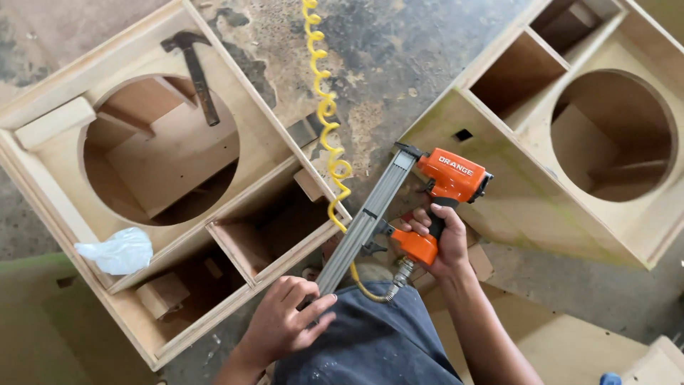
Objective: Assembling a wooden cabinet or speaker box using wood glue, a pneumatic nail gun, and a hammer.
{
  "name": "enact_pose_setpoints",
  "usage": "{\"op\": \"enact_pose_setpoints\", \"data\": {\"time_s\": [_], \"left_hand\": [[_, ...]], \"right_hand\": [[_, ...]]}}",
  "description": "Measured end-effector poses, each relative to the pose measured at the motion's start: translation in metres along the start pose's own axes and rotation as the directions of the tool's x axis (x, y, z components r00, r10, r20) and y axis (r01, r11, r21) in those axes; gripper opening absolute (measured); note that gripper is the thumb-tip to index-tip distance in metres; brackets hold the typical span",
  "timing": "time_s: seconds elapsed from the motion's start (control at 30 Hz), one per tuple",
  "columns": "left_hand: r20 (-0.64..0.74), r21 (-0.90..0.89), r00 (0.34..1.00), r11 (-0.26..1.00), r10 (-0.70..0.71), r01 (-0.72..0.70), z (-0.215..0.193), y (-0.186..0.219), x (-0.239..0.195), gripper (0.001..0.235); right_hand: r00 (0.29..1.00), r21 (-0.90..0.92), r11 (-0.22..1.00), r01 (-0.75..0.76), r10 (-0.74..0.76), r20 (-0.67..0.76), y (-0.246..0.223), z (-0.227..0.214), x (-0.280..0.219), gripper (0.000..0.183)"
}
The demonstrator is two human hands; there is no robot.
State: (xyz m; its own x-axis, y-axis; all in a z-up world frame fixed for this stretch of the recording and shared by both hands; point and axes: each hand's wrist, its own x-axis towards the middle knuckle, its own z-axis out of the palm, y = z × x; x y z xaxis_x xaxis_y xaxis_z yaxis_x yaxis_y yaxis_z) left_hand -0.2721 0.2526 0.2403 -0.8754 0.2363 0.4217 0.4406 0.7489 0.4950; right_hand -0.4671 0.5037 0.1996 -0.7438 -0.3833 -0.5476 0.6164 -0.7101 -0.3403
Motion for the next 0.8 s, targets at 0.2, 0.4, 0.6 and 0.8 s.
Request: {"op": "enact_pose_setpoints", "data": {"time_s": [0.2, 0.4, 0.6, 0.8], "left_hand": [[0.240, -0.127, 0.952, 0.979, 0.189, -0.162, 0.007, 0.015, -0.001, 0.060], [0.192, 0.027, 0.972, 0.989, 0.138, -0.146, 0.026, -0.015, 0.057, 0.081], [0.309, 0.096, 0.941, 0.980, 0.139, -0.177, 0.072, -0.021, 0.100, 0.097], [0.430, 0.177, 0.903, 0.982, -0.022, -0.060, 0.123, -0.033, 0.171, 0.111]], "right_hand": [[0.994, -0.122, 0.991, -0.057, 0.067, 0.081, -0.012, -0.020, -0.031, 0.011], [0.950, -0.379, 0.898, -0.224, 0.288, 0.120, -0.017, -0.048, -0.007, 0.022], [0.853, -0.624, 0.722, -0.299, 0.495, 0.164, -0.046, -0.032, 0.057, 0.032], [0.751, -0.765, 0.544, -0.345, 0.649, 0.123, -0.103, 0.041, 0.113, 0.023]]}}
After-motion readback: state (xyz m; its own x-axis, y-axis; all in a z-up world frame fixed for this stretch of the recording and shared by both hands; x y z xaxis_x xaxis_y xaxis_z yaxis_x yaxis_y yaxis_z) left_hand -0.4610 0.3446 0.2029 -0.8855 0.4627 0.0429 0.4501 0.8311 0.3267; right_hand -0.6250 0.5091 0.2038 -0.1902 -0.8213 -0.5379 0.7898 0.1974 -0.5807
